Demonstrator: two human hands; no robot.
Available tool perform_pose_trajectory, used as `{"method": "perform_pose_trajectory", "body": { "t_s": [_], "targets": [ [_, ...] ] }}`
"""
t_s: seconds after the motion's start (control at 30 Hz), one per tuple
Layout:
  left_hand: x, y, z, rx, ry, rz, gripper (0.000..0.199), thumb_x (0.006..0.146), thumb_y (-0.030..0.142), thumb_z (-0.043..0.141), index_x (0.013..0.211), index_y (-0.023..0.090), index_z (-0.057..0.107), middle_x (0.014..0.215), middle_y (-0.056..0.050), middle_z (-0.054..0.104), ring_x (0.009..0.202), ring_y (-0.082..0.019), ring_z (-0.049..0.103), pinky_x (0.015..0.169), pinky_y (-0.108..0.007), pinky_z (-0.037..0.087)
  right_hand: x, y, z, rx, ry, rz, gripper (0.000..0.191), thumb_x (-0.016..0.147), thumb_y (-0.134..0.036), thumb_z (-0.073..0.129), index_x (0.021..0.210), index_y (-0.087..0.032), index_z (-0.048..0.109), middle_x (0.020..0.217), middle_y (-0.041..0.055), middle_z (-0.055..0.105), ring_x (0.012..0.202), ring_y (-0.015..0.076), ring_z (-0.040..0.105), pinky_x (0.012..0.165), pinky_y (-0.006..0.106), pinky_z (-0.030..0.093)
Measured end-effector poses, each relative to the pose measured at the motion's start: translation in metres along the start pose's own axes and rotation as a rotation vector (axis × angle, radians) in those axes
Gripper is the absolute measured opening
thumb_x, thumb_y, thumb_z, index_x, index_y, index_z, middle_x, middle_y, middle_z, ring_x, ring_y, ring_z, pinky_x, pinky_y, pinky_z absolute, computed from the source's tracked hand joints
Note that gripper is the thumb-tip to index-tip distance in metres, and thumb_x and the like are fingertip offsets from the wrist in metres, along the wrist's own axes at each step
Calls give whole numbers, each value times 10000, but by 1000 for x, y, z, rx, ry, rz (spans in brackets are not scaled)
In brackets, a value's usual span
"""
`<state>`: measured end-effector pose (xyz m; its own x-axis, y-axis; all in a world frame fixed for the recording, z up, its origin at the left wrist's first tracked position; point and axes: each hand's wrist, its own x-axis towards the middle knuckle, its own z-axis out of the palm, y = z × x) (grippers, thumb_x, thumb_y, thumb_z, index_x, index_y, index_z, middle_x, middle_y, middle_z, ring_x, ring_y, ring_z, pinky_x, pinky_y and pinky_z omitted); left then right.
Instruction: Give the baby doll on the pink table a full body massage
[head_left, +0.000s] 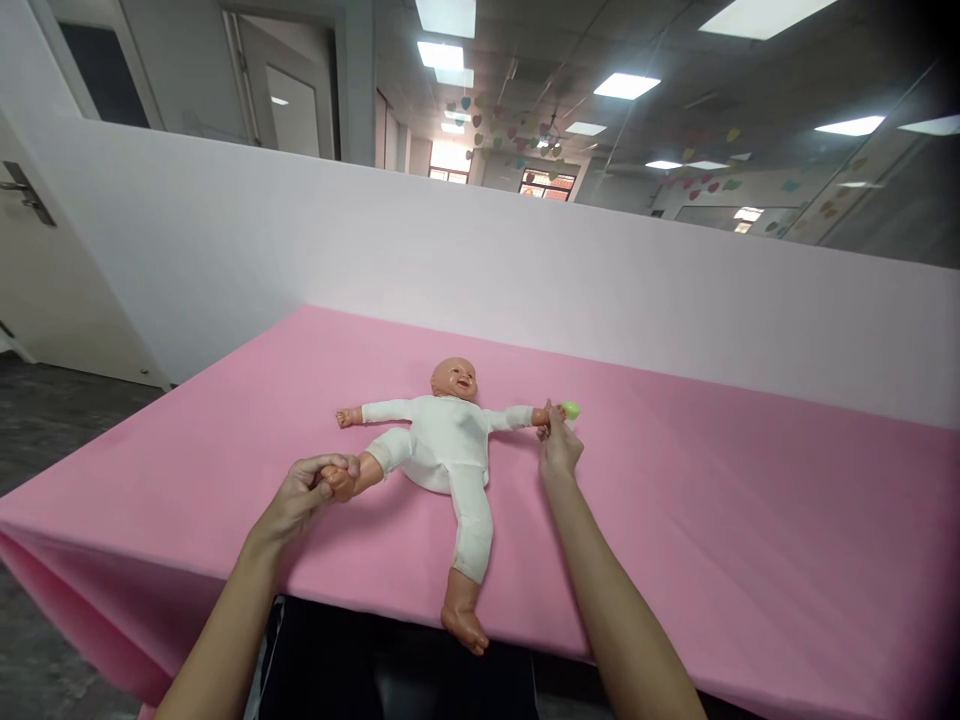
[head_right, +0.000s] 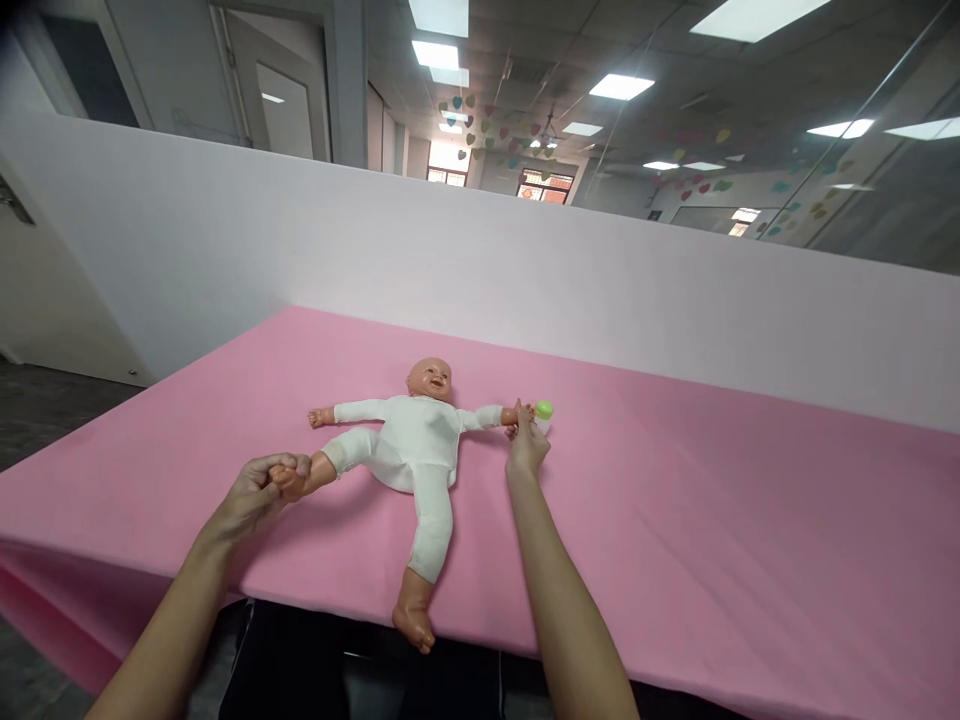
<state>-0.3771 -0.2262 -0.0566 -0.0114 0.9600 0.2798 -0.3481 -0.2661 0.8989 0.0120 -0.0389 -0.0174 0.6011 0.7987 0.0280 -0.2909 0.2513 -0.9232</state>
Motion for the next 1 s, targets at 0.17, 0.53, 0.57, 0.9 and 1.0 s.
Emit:
{"method": "perform_pose_trajectory", "body": {
  "t_s": [0.17, 0.53, 0.57, 0.9, 1.0],
  "targets": [
    [44, 6, 32, -70, -143, 49, 399, 752, 492, 891, 936, 155, 781, 977, -125, 676, 916, -225, 619, 819, -333, 511, -33, -18, 47, -193, -314, -241, 452, 769, -594, 798, 834, -147, 787, 780, 35, 717, 648, 127, 571, 607, 252, 501],
    [86, -34, 67, -33, -369, -74, 476, 793, 504, 855, 1074, 130, 766, 993, -112, 644, 816, -176, 550, 694, -272, 421, -75, 2, 78, -666, -895, -574, 240, 925, -407, 667, 914, -245, 844, 877, 1, 816, 748, 204, 699, 712, 279, 499],
    [86, -37, 69, -31, -373, -88, 492, 784, 507, 860, 1086, 130, 767, 966, -102, 642, 776, -161, 531, 666, -260, 400, -73, 4, 78, -677, -930, -580, 224, 926, -394, 665, 942, -263, 847, 940, -1, 824, 798, 215, 719, 741, 283, 511],
    [76, -33, 74, 44, -343, -81, 484, 766, 505, 871, 1059, 130, 785, 985, -120, 673, 819, -193, 581, 709, -285, 456, -64, 7, 73, -626, -877, -510, 259, 892, -423, 693, 969, -228, 845, 890, 14, 816, 777, 208, 694, 724, 284, 507],
    [55, -19, 62, 123, -271, -19, 418, 821, 473, 830, 1074, 144, 785, 1049, -136, 698, 898, -228, 626, 754, -303, 500, -46, -1, 68, -452, -680, -408, 347, 857, -487, 723, 941, -166, 827, 870, 42, 790, 746, 180, 649, 689, 271, 491]
  ]
}}
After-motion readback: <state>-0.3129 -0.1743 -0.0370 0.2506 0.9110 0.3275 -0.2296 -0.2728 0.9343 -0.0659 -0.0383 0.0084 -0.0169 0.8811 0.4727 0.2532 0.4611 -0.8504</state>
